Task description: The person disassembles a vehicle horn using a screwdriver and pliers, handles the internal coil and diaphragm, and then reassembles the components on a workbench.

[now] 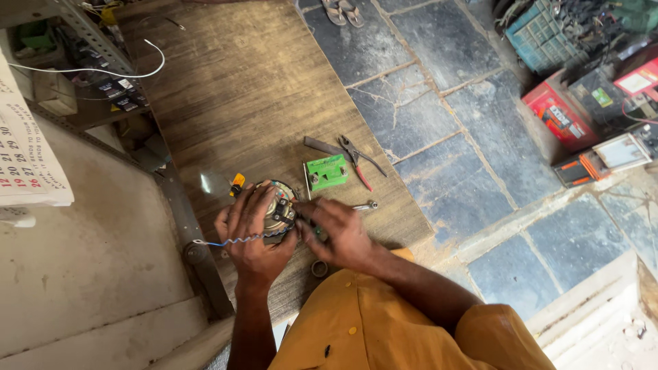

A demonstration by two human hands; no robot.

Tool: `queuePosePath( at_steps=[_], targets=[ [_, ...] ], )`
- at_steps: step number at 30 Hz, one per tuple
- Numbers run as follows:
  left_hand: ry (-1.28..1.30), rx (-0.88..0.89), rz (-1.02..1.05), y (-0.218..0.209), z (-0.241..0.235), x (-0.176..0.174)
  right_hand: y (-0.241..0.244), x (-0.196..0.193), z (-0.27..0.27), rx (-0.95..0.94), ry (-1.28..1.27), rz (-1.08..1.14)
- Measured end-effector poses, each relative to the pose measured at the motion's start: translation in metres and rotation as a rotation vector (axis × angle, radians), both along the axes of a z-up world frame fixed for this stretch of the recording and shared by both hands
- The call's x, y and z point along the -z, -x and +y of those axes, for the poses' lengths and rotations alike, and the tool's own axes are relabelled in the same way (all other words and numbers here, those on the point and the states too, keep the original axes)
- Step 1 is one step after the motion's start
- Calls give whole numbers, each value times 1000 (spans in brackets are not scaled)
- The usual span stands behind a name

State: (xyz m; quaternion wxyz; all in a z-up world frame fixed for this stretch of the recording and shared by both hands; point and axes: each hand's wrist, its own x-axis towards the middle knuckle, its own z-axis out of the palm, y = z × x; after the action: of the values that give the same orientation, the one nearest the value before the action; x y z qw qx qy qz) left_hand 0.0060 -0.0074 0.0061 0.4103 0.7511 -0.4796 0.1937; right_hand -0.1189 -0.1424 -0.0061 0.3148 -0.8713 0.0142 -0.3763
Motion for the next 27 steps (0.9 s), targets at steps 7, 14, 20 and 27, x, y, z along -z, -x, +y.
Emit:
queuePosePath(
  at_steps=[7, 14, 20, 27],
  targets=[
    [26, 10, 31, -3, -1, 2, -1, -4, -5, -97, -135, -76],
    [-2, 16, 178, -14, -9, 37, -9, 37, -25, -170, -246, 22],
    [81, 7, 907, -54, -12, 163, -35, 139, -89, 237, -484, 361],
    [100, -270, 1418, -76, 15, 241, -22, 246, -100, 153, -23, 707]
  ],
)
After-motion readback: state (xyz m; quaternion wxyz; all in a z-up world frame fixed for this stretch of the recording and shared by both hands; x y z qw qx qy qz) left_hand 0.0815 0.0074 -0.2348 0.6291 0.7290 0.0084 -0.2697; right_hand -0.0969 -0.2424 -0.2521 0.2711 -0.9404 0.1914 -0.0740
